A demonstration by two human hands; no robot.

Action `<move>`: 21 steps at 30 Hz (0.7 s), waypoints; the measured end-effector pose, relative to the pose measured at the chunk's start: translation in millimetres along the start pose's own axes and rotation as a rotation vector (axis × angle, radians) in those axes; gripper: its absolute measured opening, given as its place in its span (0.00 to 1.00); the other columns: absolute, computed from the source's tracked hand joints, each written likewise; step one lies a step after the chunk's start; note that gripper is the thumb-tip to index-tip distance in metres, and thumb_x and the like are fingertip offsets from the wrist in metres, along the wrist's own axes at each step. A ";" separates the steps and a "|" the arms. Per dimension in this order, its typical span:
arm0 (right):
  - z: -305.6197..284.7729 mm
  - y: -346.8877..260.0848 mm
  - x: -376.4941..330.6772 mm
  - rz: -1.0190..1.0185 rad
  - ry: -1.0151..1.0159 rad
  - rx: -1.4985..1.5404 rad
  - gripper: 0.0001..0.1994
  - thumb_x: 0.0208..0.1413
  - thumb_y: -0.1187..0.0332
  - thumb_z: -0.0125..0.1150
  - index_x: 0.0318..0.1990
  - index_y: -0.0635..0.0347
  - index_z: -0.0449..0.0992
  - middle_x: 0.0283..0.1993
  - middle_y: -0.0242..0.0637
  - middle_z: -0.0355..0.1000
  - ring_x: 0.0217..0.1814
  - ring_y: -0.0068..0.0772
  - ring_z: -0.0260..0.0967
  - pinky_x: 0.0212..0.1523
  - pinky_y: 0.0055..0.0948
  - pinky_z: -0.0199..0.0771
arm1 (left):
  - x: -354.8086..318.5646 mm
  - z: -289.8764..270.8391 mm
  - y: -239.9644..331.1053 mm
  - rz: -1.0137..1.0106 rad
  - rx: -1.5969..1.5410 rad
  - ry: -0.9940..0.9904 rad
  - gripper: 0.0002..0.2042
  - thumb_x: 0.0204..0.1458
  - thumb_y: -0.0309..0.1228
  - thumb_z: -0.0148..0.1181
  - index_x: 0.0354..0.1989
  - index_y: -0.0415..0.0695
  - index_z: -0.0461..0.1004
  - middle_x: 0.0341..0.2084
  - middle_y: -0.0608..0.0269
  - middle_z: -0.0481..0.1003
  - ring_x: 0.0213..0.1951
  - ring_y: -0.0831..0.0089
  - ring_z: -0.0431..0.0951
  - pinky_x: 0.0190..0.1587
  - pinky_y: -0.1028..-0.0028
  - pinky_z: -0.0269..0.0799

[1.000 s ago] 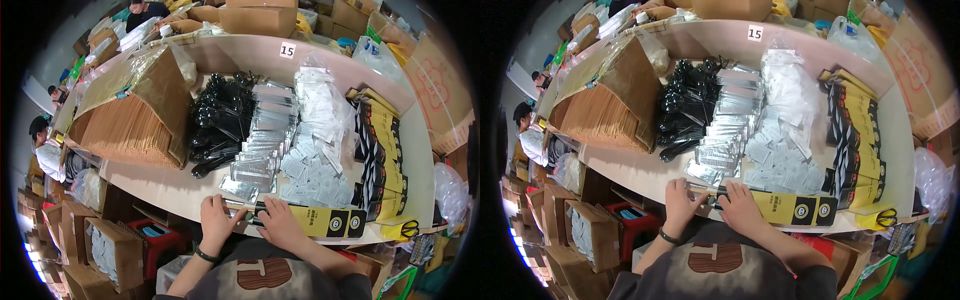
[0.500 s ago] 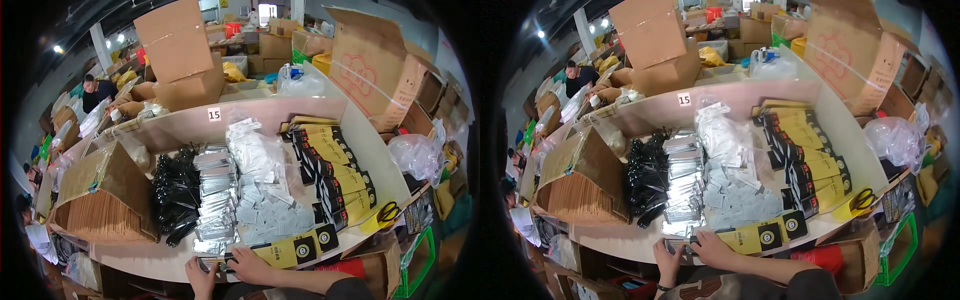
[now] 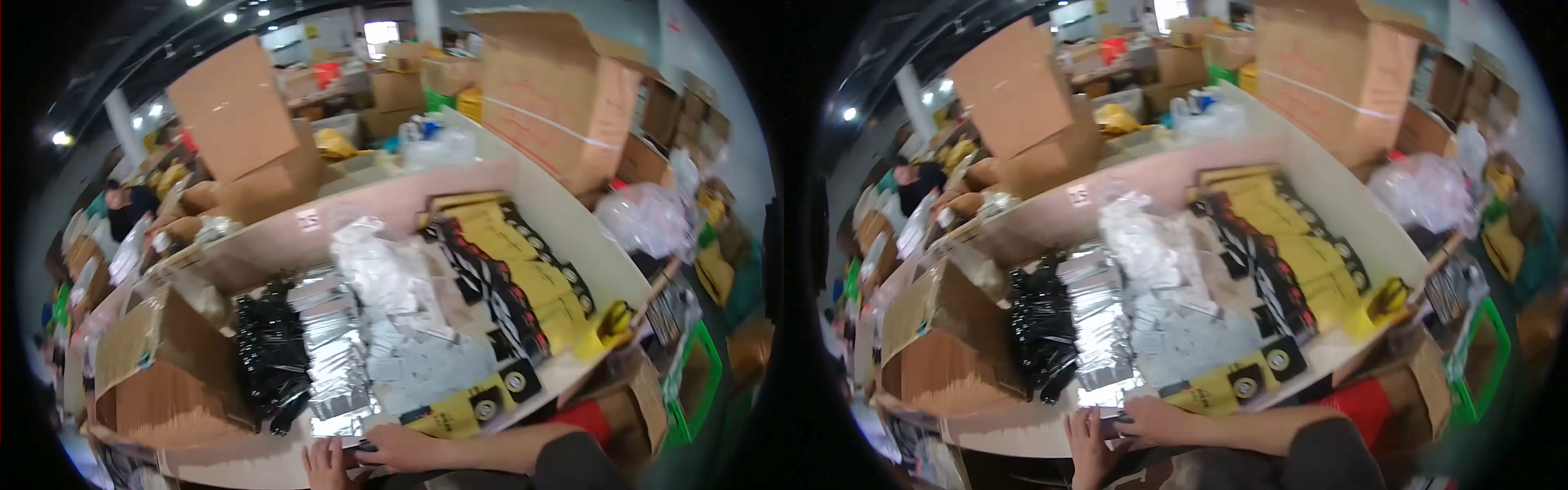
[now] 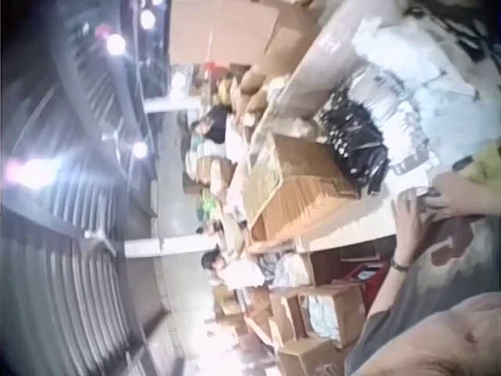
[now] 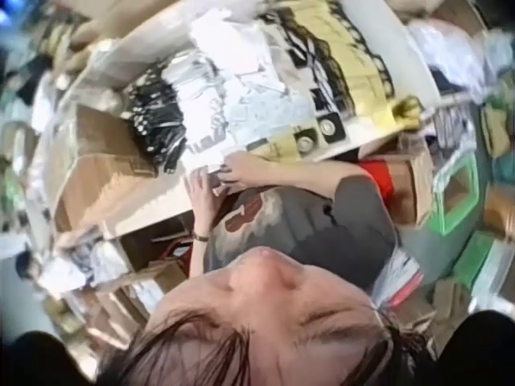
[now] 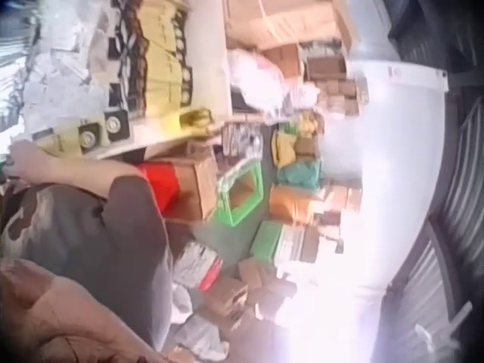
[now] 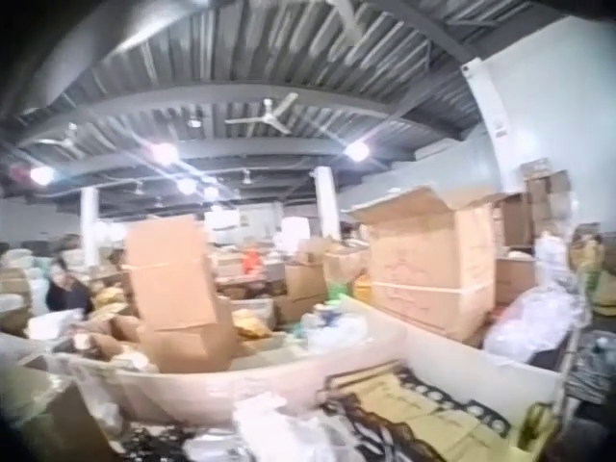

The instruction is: Packing silver and black items into yellow and black protective sleeves at a workstation.

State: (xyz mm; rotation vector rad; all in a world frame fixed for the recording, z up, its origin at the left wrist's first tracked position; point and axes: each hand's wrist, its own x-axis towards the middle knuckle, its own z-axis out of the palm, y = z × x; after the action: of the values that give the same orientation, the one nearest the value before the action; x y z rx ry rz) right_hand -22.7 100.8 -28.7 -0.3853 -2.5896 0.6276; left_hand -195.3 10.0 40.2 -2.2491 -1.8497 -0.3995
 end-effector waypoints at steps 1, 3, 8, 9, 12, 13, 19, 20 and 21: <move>0.6 -4.1 1.9 0.020 0.006 -0.001 0.15 0.51 0.62 0.60 0.46 0.52 0.73 0.41 0.46 0.67 0.42 0.49 0.68 0.39 0.46 0.70 | -6.0 15.5 -9.5 0.017 -0.010 -0.007 0.34 0.40 0.38 0.74 0.56 0.40 0.67 0.41 0.49 0.75 0.45 0.54 0.78 0.49 0.62 0.73; 1.1 2.9 2.0 -0.096 0.089 -0.086 0.12 0.51 0.60 0.60 0.38 0.56 0.73 0.38 0.45 0.67 0.40 0.47 0.69 0.35 0.43 0.72 | -17.1 66.6 -40.8 0.060 -0.129 -0.241 0.27 0.36 0.39 0.74 0.46 0.44 0.71 0.33 0.53 0.75 0.37 0.56 0.78 0.40 0.59 0.73; -133.3 89.8 -28.3 0.343 0.087 0.069 0.14 0.49 0.54 0.68 0.26 0.54 0.76 0.31 0.40 0.71 0.34 0.47 0.71 0.32 0.41 0.72 | 7.8 39.3 -32.9 -0.228 -0.282 -0.314 0.21 0.38 0.37 0.72 0.38 0.45 0.70 0.31 0.53 0.78 0.34 0.52 0.79 0.34 0.59 0.74; -154.5 94.1 -40.8 0.722 0.046 0.065 0.14 0.48 0.54 0.69 0.27 0.54 0.77 0.36 0.42 0.73 0.36 0.49 0.72 0.35 0.43 0.72 | 10.8 24.4 -25.6 -0.411 -0.534 -0.458 0.23 0.39 0.37 0.71 0.43 0.44 0.70 0.31 0.51 0.77 0.36 0.49 0.79 0.37 0.59 0.74; -150.7 78.3 -76.1 0.324 -0.086 -0.169 0.19 0.45 0.52 0.70 0.32 0.60 0.75 0.49 0.55 0.69 0.47 0.56 0.69 0.45 0.46 0.71 | -8.4 47.0 -16.1 -0.412 -0.813 -0.591 0.25 0.39 0.34 0.69 0.48 0.41 0.69 0.35 0.47 0.76 0.38 0.47 0.78 0.41 0.60 0.75; -139.3 74.2 -79.5 0.133 -0.121 -0.296 0.22 0.44 0.52 0.70 0.35 0.63 0.75 0.56 0.62 0.67 0.53 0.59 0.68 0.50 0.48 0.70 | -3.4 46.7 -5.8 -0.397 -0.974 -0.683 0.25 0.40 0.32 0.69 0.48 0.39 0.69 0.37 0.45 0.76 0.40 0.49 0.78 0.42 0.61 0.74; -52.7 42.1 -52.7 0.126 -0.252 -0.174 0.26 0.39 0.50 0.65 0.40 0.64 0.74 0.53 0.56 0.70 0.60 0.61 0.65 0.58 0.54 0.64 | 9.8 83.7 36.3 0.069 -1.248 -0.491 0.23 0.44 0.31 0.65 0.50 0.39 0.66 0.38 0.47 0.73 0.43 0.51 0.76 0.47 0.61 0.72; -44.3 33.1 -58.2 0.074 -0.112 -0.455 0.25 0.44 0.48 0.64 0.39 0.62 0.75 0.56 0.55 0.68 0.61 0.62 0.63 0.57 0.57 0.63 | 7.6 77.5 27.0 -0.018 -1.320 -0.585 0.22 0.44 0.32 0.65 0.47 0.39 0.66 0.37 0.47 0.73 0.43 0.49 0.75 0.46 0.61 0.72; -48.2 20.8 -62.8 0.148 -0.020 -0.380 0.22 0.51 0.48 0.62 0.36 0.60 0.76 0.48 0.54 0.74 0.52 0.59 0.70 0.50 0.53 0.69 | 3.0 70.9 15.3 -0.027 -1.309 -0.554 0.22 0.44 0.32 0.65 0.47 0.39 0.66 0.37 0.47 0.73 0.43 0.49 0.75 0.46 0.61 0.72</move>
State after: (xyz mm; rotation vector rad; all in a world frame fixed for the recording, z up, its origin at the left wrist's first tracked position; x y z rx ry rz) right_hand 58.0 113.4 -22.7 -0.6982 -2.7144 0.1804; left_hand -174.1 32.8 -25.4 -3.3867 -2.1838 -1.4597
